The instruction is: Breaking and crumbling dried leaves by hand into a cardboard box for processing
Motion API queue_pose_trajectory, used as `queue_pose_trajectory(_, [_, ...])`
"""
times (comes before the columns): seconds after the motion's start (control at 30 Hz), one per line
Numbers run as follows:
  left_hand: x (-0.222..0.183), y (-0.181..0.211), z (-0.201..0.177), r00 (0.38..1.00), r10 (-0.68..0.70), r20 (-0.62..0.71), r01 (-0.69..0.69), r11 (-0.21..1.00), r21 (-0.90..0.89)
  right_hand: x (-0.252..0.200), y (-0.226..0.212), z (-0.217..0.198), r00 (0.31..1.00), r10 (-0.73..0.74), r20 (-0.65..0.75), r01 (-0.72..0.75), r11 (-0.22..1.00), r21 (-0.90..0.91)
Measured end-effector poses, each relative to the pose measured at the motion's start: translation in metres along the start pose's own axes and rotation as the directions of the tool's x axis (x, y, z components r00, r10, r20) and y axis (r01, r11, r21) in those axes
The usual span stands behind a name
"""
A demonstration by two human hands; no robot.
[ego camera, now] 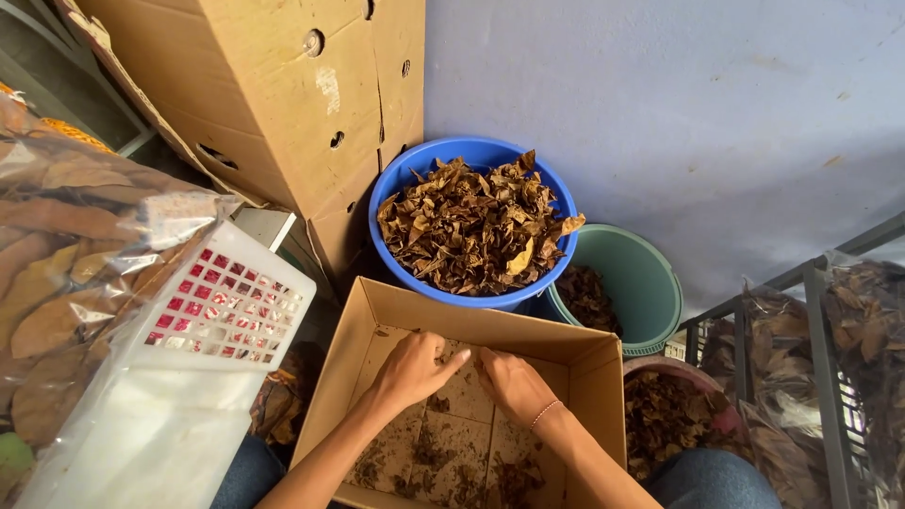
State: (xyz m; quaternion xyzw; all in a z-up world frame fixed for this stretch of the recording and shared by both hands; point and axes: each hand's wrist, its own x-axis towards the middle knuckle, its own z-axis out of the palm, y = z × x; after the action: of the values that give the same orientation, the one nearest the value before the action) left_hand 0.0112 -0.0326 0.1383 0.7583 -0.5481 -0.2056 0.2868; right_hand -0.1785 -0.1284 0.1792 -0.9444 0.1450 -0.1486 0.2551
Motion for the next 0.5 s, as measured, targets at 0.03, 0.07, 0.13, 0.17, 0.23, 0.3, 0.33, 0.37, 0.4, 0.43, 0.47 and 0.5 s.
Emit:
queue_pose_trajectory(0.03, [0.002,0.003,0.0,1.0,-0.002,0.0,0.002,1.0,-0.001,-0.002,0.007,0.006,1.0,0.0,0.002,0.0,1.0,0.0])
queue_pose_trajectory(0.07, [0.004,0.006,-0.001,0.996,0.044,-0.08,-0.047,0.998,-0.041,-0.003,0.014,0.012,0.999,0.018,0.027,-0.017,0.999,-0.029])
queue_pose_trajectory(0.13, [0.008,0.009,0.001,0.983,0.086,-0.164,-0.099,0.992,-0.075,-0.005,0.03,0.027,0.998,0.034,0.05,-0.031,0.998,-0.059])
queue_pose_trajectory(0.17, [0.011,0.01,0.004,0.961,0.131,-0.244,-0.164,0.979,-0.123,-0.005,0.039,0.036,0.999,0.007,0.037,-0.004,0.996,-0.094])
queue_pose_trajectory(0.23, [0.012,0.009,0.004,0.931,0.17,-0.322,-0.232,0.959,-0.163,-0.006,0.04,0.041,1.0,-0.019,0.023,0.022,0.992,-0.126])
queue_pose_trajectory(0.3, [0.011,0.007,0.0,0.919,0.155,-0.362,-0.248,0.941,-0.228,-0.004,0.028,0.032,0.999,-0.029,-0.014,0.028,0.997,-0.074])
queue_pose_trajectory(0.33, [0.01,0.008,-0.002,0.919,0.155,-0.361,-0.249,0.941,-0.229,-0.003,0.025,0.03,1.0,-0.028,-0.014,0.026,0.997,-0.075])
queue_pose_trajectory(0.37, [0.008,0.01,-0.004,0.95,0.081,-0.302,-0.175,0.938,-0.298,-0.003,0.022,0.028,0.999,0.014,0.052,-0.013,0.999,-0.033])
queue_pose_trajectory(0.4, [0.008,0.011,-0.007,0.97,0.007,-0.243,-0.097,0.928,-0.359,0.0,0.02,0.025,0.992,0.046,0.12,-0.047,0.999,0.006])
queue_pose_trajectory(0.43, [0.009,0.011,-0.006,0.969,0.006,-0.248,-0.098,0.928,-0.359,0.004,0.014,0.019,0.992,0.041,0.121,-0.042,0.999,0.004])
queue_pose_trajectory(0.47, [0.012,0.01,-0.005,0.973,-0.016,-0.231,-0.09,0.893,-0.441,0.009,0.009,0.013,0.985,0.075,0.153,-0.084,0.995,0.051])
queue_pose_trajectory(0.5, [0.014,0.01,-0.005,0.976,-0.036,-0.213,-0.081,0.851,-0.519,0.014,0.004,0.006,0.976,0.107,0.188,-0.127,0.987,0.096])
